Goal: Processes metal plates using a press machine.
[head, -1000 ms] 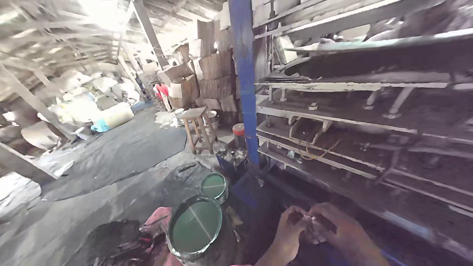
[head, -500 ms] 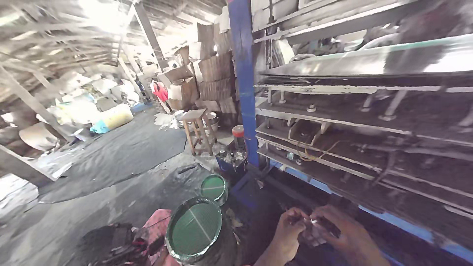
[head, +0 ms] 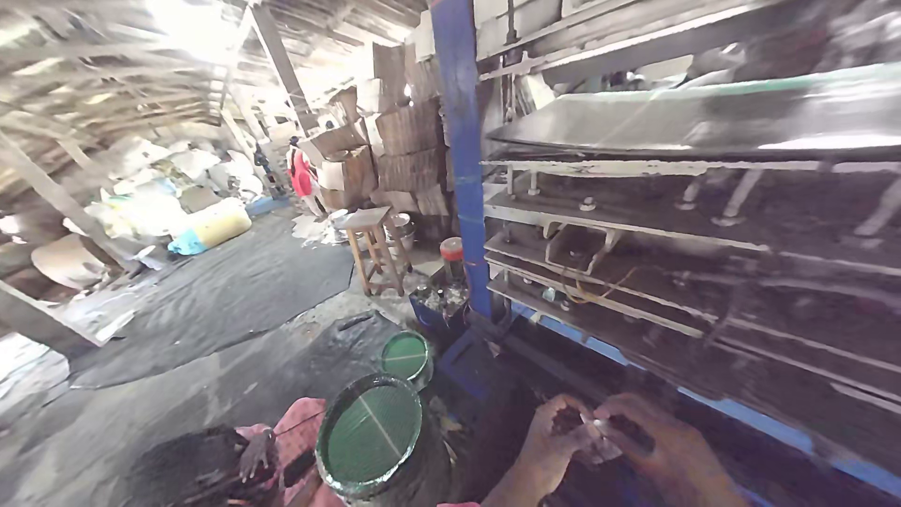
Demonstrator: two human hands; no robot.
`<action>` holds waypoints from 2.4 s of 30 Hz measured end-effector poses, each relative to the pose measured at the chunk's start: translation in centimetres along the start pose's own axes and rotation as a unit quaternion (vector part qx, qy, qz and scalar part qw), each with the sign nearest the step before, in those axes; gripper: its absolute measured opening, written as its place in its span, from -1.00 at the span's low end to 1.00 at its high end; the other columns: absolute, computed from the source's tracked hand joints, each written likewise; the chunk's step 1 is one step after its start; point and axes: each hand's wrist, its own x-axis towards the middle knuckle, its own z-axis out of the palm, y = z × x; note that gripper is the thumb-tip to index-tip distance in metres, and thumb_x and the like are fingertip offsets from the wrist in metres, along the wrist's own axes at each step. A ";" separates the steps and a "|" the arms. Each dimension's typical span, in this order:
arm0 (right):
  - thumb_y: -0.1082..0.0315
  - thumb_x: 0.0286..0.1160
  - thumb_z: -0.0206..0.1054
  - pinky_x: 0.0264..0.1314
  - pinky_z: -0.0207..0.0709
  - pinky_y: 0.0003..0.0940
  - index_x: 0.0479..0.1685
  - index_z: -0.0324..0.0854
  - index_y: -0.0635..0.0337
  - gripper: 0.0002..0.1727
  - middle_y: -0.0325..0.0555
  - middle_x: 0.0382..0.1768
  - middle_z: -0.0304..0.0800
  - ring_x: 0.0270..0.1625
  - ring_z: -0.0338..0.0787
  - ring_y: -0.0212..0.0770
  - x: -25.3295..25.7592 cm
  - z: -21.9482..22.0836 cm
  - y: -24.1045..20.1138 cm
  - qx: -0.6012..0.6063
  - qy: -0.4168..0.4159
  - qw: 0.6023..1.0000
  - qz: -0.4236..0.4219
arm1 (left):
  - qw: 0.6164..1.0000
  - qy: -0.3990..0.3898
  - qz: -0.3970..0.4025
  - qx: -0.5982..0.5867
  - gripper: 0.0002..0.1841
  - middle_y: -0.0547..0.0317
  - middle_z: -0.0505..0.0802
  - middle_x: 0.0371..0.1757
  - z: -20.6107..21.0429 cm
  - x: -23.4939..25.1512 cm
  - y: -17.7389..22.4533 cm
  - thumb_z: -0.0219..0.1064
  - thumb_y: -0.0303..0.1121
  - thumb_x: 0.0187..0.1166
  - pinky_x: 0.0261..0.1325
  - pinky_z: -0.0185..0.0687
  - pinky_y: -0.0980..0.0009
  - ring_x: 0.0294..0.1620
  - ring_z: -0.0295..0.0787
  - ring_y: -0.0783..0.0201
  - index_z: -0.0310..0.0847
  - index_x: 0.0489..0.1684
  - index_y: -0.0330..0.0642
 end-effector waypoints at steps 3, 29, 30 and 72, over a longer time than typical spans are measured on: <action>0.55 0.31 0.47 0.09 0.67 0.13 -0.13 0.77 0.49 -0.80 0.36 -0.03 0.80 -0.01 0.83 0.23 -0.1 -0.3 0.1 0.019 -0.007 1.000 0.006 | 1.000 0.001 0.008 0.013 -0.92 0.46 0.73 -0.20 -0.1 0.1 0.1 0.25 -0.53 0.56 -0.05 0.61 0.62 -0.21 0.64 0.67 0.57 -0.11 -0.26; 0.42 0.39 0.45 0.05 0.68 -0.05 -0.07 0.75 0.47 -0.74 0.29 -0.06 0.81 -0.08 0.82 0.04 -0.6 -0.8 1.1 0.051 -0.003 0.999 0.002 | 0.999 -0.027 0.002 0.027 -0.77 0.43 0.79 -0.22 -0.3 0.1 1.0 0.10 -0.38 0.71 -0.17 0.63 0.65 -0.30 0.67 0.67 0.63 -0.01 -0.35; 0.41 0.39 0.45 0.05 0.68 -0.02 -0.08 0.76 0.47 -0.74 0.30 -0.06 0.82 -0.07 0.82 0.07 -0.6 -0.7 1.2 0.047 -0.001 0.999 -0.001 | 0.999 -0.018 0.012 0.043 -0.76 0.39 0.78 -0.17 -0.4 0.1 0.9 0.11 -0.40 0.69 -0.15 0.60 0.66 -0.27 0.65 0.68 0.63 -0.02 -0.39; 0.46 0.50 0.39 0.31 0.64 0.08 -0.08 0.83 0.40 -0.81 0.29 0.03 0.83 0.18 0.81 0.25 -1.0 4.0 1.6 -0.061 0.008 0.998 -0.024 | 0.961 0.150 -0.223 -0.073 -0.70 0.36 0.75 -0.31 2.2 -0.4 0.8 -0.26 -0.38 0.89 -0.10 0.72 0.52 -0.29 0.73 0.55 0.44 0.13 -0.19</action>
